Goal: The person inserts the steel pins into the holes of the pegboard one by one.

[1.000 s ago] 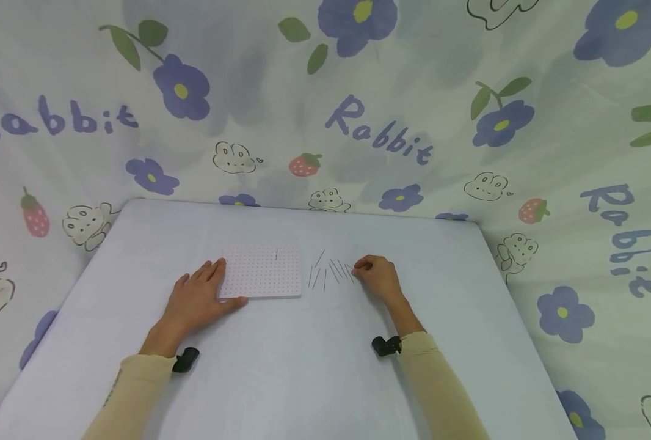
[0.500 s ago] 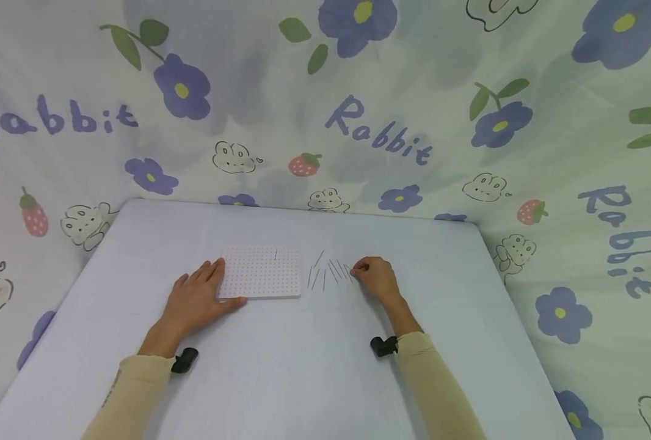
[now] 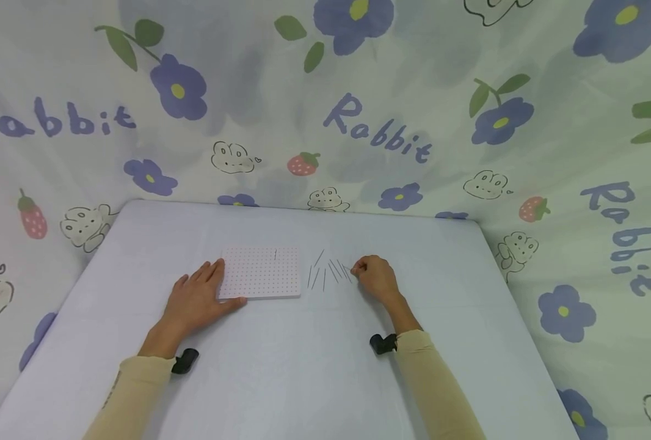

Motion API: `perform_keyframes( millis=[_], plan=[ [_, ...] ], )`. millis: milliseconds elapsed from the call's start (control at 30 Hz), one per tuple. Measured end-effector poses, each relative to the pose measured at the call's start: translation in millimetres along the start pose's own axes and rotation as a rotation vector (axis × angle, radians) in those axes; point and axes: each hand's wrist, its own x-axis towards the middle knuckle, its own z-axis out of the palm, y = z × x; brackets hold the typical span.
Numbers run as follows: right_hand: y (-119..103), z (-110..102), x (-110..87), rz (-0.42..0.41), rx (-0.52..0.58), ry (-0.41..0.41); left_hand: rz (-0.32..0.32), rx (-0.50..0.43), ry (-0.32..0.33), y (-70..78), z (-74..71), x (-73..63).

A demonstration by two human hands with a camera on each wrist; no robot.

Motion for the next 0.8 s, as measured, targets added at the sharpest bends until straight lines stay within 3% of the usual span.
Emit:
perform_keyframes(
  millis=[400, 800],
  plan=[
    [2.4, -7.3, 3.4, 0.004, 0.071, -0.054, -0.004, 0.0, -0.012, 1.3, -1.1, -0.6],
    [2.8, -6.0, 2.6, 0.041, 0.073, -0.05, 0.006, -0.006, -0.009, -2.9, 2.6, 0.1]
  ],
)
